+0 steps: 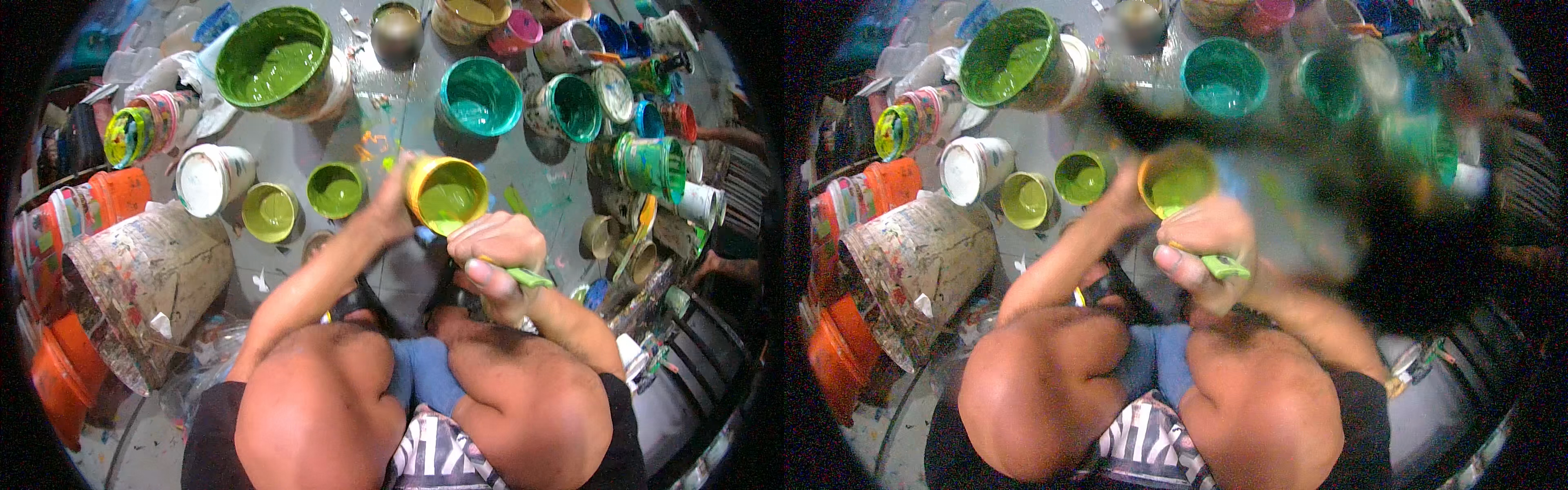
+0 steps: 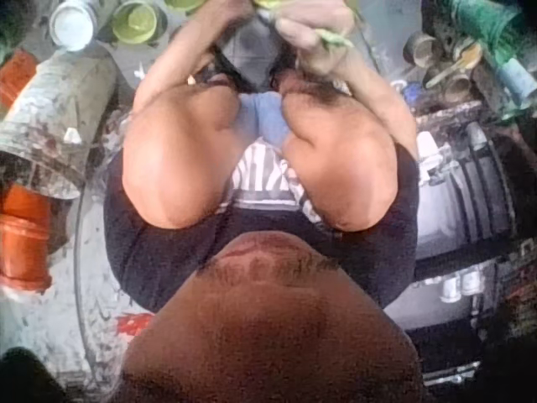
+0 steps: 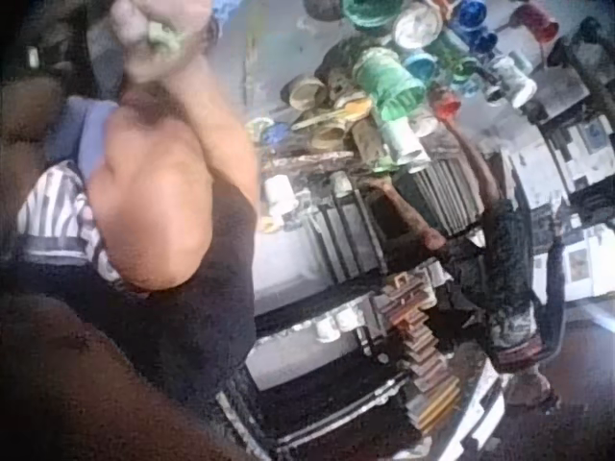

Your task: The person sits on the floor and uses a plastic spatula to stir green paint inside a yellow cup, scraping the sides and bottom.

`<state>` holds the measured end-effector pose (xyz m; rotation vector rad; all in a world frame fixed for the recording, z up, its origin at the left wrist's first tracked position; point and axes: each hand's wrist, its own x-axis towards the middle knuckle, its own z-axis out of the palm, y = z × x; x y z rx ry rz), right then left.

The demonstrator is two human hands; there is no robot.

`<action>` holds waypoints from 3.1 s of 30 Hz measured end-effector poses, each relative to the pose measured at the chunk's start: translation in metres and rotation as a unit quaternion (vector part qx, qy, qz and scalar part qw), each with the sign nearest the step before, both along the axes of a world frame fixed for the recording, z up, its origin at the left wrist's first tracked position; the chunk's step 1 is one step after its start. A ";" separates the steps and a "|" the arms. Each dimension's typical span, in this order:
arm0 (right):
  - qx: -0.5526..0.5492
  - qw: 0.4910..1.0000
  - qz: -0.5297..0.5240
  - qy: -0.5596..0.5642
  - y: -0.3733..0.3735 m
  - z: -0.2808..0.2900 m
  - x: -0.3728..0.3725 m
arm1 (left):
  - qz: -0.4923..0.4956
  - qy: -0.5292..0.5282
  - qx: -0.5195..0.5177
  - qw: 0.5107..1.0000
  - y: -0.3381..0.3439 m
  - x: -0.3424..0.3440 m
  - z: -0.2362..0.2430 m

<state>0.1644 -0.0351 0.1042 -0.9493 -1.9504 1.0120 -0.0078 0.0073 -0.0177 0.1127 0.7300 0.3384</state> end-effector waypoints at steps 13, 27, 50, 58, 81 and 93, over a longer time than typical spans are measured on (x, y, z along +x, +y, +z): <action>-0.104 0.967 -0.130 0.193 0.009 -0.014 -0.007 | 0.011 -0.055 -0.023 0.998 -0.040 0.011 -0.007; -0.132 0.948 -0.167 0.237 -0.004 0.027 -0.010 | -0.025 -0.132 -0.106 0.985 -0.019 -0.012 -0.016; 0.048 0.982 0.008 0.180 -0.005 0.019 -0.030 | 0.056 -0.119 -0.042 0.990 -0.030 0.003 0.005; 0.039 0.992 -0.028 0.116 -0.003 0.003 -0.025 | 0.011 -0.101 -0.010 0.995 -0.033 0.004 -0.007; 0.078 0.987 0.051 0.128 -0.005 0.034 -0.028 | 0.035 -0.120 -0.032 0.992 -0.025 -0.006 0.006; 0.130 0.980 -0.124 0.083 -0.002 0.018 -0.009 | 0.075 -0.113 -0.034 0.990 -0.030 -0.010 0.002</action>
